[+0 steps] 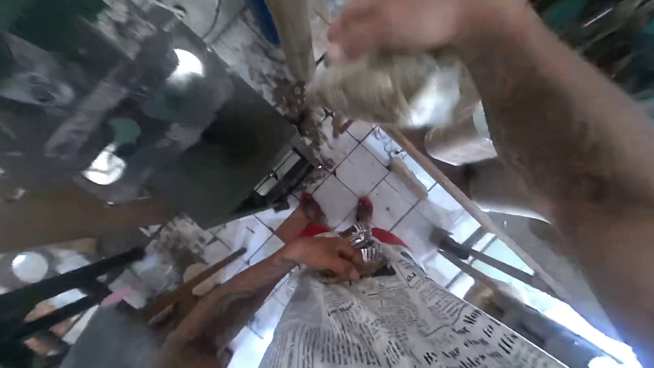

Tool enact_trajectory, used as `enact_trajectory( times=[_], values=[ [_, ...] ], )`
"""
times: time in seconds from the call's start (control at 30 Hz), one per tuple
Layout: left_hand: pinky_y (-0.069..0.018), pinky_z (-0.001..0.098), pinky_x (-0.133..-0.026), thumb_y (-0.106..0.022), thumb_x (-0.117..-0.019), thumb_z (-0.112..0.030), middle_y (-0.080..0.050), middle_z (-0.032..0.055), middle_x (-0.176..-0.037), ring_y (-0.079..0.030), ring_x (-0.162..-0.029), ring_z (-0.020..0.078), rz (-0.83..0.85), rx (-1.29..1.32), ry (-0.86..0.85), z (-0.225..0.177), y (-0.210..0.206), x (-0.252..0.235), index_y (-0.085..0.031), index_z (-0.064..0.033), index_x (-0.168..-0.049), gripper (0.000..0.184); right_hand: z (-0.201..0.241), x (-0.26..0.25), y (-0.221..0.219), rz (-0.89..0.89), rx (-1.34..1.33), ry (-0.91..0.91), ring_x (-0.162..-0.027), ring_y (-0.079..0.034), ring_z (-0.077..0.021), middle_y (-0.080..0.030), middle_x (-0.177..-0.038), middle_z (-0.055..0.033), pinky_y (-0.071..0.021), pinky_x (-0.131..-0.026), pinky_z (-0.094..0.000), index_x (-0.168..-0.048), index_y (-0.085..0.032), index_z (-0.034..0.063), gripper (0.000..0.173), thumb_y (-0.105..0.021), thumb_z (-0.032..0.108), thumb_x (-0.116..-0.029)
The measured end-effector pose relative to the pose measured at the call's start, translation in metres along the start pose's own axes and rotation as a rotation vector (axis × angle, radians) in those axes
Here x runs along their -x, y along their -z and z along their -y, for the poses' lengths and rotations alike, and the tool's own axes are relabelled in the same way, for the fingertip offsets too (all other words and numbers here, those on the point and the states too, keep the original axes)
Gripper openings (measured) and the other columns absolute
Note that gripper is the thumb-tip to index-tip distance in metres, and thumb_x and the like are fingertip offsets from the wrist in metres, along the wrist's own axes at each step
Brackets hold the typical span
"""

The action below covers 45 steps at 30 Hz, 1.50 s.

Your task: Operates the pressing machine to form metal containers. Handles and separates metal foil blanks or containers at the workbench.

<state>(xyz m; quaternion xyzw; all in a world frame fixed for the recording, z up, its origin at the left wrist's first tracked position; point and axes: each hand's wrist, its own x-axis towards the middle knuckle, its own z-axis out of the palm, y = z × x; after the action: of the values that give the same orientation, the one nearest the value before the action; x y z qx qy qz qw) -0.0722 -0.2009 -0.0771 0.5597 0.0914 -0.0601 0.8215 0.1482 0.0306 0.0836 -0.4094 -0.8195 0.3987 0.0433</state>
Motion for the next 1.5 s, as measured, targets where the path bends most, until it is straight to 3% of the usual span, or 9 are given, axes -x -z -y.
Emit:
enact_trajectory(
  times=[0.13,0.37,0.57,0.73,0.87,1.03,1.17,1.37,1.5],
  values=[
    [-0.0404,0.0146,-0.051,-0.060,-0.0941,-0.030,-0.053,-0.0111,-0.061,-0.048,-0.054,-0.0057,0.003,0.005,0.000,-0.006,-0.002,-0.030,-0.065,-0.0080,-0.079,0.027,-0.095,0.135,-0.117,0.110,0.024,-0.199,-0.132,-0.052,-0.0402,-0.051,-0.146,-0.0209,-0.0437,-0.107,-0.0636,-0.154,-0.042,0.0129,0.096,-0.086,0.049,-0.0766],
    [-0.0402,0.0143,-0.048,-0.064,-0.0926,-0.025,-0.053,-0.0120,-0.058,-0.048,-0.050,-0.0050,0.028,0.041,0.131,-0.026,0.009,-0.071,-0.062,-0.0126,-0.075,0.022,-0.241,0.250,-0.335,0.044,0.003,-0.766,-0.139,-0.047,-0.0431,-0.044,-0.156,-0.0199,-0.0393,-0.109,-0.0666,-0.158,-0.036,0.0108,0.104,-0.087,0.047,-0.0748],
    [-0.0408,0.0131,-0.048,-0.070,-0.0875,-0.041,-0.055,-0.0147,-0.061,-0.048,-0.051,-0.0062,-0.030,0.029,0.222,-0.038,0.023,-0.068,-0.066,-0.0178,-0.077,0.026,-0.229,0.241,-0.338,-0.107,-0.079,-0.705,-0.148,-0.038,-0.0358,-0.045,-0.157,-0.0169,-0.0116,-0.125,-0.0638,-0.156,-0.043,0.0100,0.085,-0.071,0.054,-0.0890],
    [-0.0493,0.0125,-0.059,-0.076,-0.0850,-0.051,-0.066,-0.0169,-0.075,-0.058,-0.065,-0.0081,0.024,0.064,0.091,-0.025,0.034,-0.062,-0.071,-0.0207,-0.084,0.031,-0.083,0.200,-0.299,-0.364,-1.320,-0.374,-0.118,-0.061,-0.0141,-0.059,-0.137,-0.0108,-0.0525,-0.100,-0.0357,-0.154,-0.039,0.0042,0.072,-0.055,0.047,-0.0979],
    [-0.0456,0.0135,-0.066,-0.071,-0.0876,-0.043,-0.062,-0.0138,-0.084,-0.054,-0.075,-0.0077,0.188,-0.083,0.056,-0.033,0.043,-0.063,-0.067,-0.0153,-0.076,0.031,-0.067,0.182,-0.291,-0.324,-1.287,-0.376,-0.090,-0.064,-0.0064,-0.068,-0.103,-0.0045,-0.0552,-0.086,-0.0292,-0.139,-0.056,0.0003,0.046,-0.065,0.021,-0.0990],
    [-0.0463,0.0140,-0.068,-0.068,-0.0924,-0.033,-0.062,-0.0099,-0.081,-0.054,-0.075,-0.0062,0.188,-0.190,0.032,-0.047,0.047,-0.042,-0.069,-0.0096,-0.077,0.028,-0.065,0.171,-0.311,-0.619,-1.376,-0.731,-0.086,-0.066,-0.0161,-0.067,-0.103,-0.0122,-0.0581,-0.081,-0.0358,-0.133,-0.057,-0.0044,0.034,-0.059,0.006,-0.1008],
    [-0.0417,0.0105,-0.055,-0.064,-0.0959,-0.032,-0.057,-0.0186,-0.065,-0.049,-0.059,-0.0111,-0.030,-0.137,0.043,-0.051,0.051,-0.024,-0.065,-0.0182,-0.069,0.031,-0.043,0.180,-0.269,-0.994,-1.741,-0.468,-0.104,-0.065,-0.0126,-0.062,-0.120,-0.0037,-0.0568,-0.092,-0.0329,-0.142,-0.043,0.0072,0.038,-0.041,0.004,-0.1043],
    [-0.0522,0.0131,-0.065,-0.052,-0.0921,-0.007,-0.064,-0.0201,-0.070,-0.059,-0.067,-0.0101,-0.345,0.011,0.130,-0.072,0.032,-0.020,-0.065,-0.0255,-0.072,0.030,-0.006,0.216,-0.216,-0.536,-1.317,-0.409,-0.079,-0.068,-0.0123,-0.066,-0.105,-0.0041,-0.0621,-0.071,-0.0313,-0.147,-0.049,0.0085,0.057,-0.063,-0.001,-0.0923],
    [-0.0547,0.0149,-0.062,-0.069,-0.0916,-0.038,-0.071,-0.0140,-0.073,-0.064,-0.066,-0.0061,-0.293,0.312,0.019,-0.057,0.032,-0.026,-0.075,-0.0284,-0.075,0.021,-0.015,0.240,-0.204,-0.380,-1.161,-0.453,-0.087,-0.068,-0.0081,-0.067,-0.113,-0.0037,-0.0601,-0.075,-0.0248,-0.148,-0.049,0.0092,0.058,-0.063,0.001,-0.0922]
  ],
)
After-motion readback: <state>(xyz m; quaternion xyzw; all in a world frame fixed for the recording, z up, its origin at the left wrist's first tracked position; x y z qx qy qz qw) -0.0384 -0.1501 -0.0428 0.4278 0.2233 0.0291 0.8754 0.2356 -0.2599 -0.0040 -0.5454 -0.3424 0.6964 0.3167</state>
